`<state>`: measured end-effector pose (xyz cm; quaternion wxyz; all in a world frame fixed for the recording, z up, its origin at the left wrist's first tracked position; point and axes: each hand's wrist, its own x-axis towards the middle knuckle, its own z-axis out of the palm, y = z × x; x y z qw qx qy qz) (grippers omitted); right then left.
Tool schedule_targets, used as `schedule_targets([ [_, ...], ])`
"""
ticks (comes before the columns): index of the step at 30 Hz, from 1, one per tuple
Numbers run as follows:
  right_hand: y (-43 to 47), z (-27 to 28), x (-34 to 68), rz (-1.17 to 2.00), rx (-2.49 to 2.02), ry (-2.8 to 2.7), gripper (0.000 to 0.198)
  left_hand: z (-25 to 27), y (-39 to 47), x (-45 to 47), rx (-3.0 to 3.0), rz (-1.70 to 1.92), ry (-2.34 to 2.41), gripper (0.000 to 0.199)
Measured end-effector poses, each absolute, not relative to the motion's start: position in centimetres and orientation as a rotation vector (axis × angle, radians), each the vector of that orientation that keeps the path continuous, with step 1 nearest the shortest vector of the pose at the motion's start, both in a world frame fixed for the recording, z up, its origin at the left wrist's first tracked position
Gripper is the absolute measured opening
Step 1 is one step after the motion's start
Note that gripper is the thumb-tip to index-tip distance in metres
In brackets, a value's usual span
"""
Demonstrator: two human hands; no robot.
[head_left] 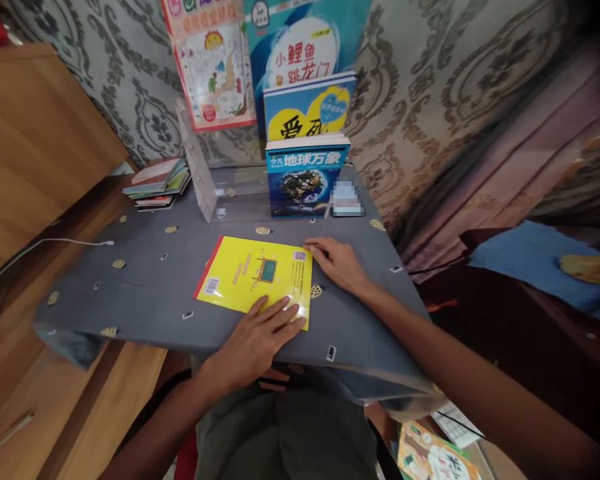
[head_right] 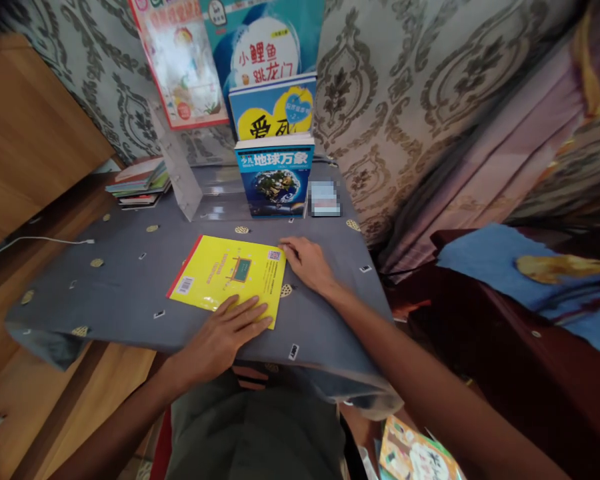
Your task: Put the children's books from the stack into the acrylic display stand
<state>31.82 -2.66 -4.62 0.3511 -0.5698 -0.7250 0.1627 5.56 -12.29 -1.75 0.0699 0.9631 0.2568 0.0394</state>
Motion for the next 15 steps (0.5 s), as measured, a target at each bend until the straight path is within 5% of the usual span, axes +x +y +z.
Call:
schedule_targets([
  [15,-2.8,-4.4,31.7,0.413,-1.464,-1.882,0.030,-2.3,-11.9,-2.9,2.818,0.310,1.114,0.056],
])
